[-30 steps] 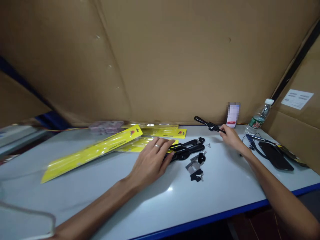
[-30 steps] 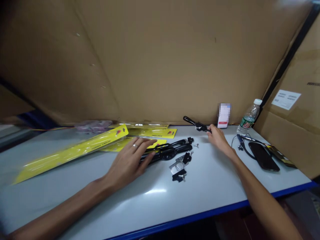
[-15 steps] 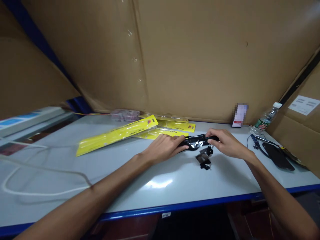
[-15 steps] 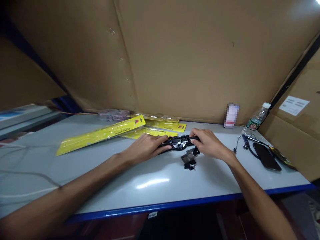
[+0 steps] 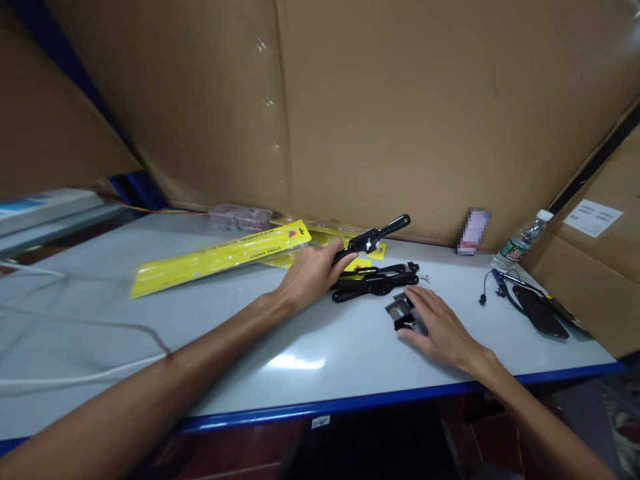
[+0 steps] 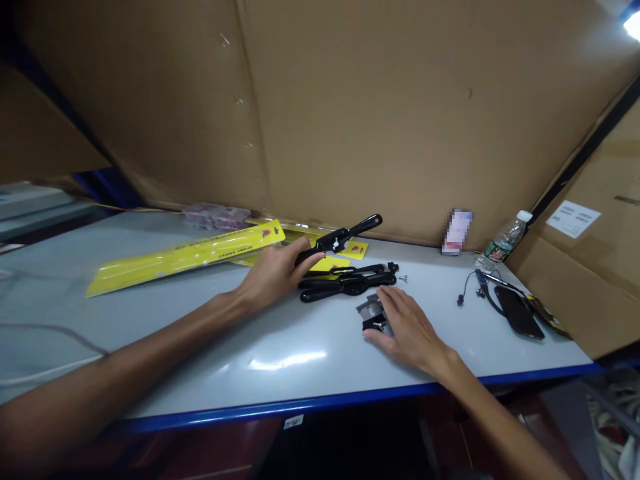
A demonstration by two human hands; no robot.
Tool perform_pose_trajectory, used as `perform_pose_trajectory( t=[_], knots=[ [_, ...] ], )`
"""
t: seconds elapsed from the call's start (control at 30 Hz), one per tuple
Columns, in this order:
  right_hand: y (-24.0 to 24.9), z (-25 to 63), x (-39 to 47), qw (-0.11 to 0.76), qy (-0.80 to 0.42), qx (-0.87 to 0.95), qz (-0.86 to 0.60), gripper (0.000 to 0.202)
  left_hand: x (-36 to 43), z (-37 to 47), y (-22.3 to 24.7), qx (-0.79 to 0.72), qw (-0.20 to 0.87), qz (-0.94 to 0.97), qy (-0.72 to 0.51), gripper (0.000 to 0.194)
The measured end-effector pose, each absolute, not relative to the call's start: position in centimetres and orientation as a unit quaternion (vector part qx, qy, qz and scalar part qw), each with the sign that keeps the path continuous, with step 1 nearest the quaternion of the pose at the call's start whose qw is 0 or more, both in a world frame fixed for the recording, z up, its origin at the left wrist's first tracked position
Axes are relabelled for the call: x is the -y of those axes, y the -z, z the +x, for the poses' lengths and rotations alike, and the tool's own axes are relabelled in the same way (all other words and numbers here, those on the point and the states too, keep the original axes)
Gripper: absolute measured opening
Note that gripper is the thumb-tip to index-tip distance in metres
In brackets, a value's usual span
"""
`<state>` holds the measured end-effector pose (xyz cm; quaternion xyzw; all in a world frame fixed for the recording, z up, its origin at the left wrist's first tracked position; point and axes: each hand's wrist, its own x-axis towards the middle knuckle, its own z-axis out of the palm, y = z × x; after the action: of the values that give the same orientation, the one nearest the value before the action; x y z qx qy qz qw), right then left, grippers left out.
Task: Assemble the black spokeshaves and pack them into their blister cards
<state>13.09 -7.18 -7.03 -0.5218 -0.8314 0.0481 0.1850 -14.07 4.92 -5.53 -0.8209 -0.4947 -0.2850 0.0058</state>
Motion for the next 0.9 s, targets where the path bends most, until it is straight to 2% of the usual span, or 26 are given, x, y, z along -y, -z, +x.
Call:
perform_pose_trajectory(
  t=[0.07,0.17,0.33,0.47,0.7,0.9],
  knots=[
    [7.5,12.6,6.9,0.166,-0.047,0.84,-0.514,0.071,-4.7,-13.7,5.7,0.488,-0.021,-0.82,0.296,0.027],
    [7.6,11.8,6.1,0.177,-0.027,0.841,-0.51,0.069,-4.3,-13.1,6.0,0.48,-0.054,-0.824,0.296,0.026],
    [8.2,10.3,5.3,0.201,0.031,0.822,-0.531,0.045,-3.8,-12.7,6.6,0.466,-0.071,-0.829,0.3,0.027],
    [8.6,10.2,5.0,0.196,0.032,0.832,-0.517,0.03,-3.6,-12.8,6.9,0.457,-0.08,-0.835,0.295,0.029],
    [8.6,14.3,4.2,0.19,0.036,0.831,-0.521,0.018,-2.9,-12.5,6.7,0.449,-0.061,-0.856,0.247,0.032],
    [8.3,19.1,1.9,0.225,0.049,0.777,-0.586,0.012,-1.6,-11.6,6.8,0.395,-0.037,-0.902,0.172,0.033]
  ],
)
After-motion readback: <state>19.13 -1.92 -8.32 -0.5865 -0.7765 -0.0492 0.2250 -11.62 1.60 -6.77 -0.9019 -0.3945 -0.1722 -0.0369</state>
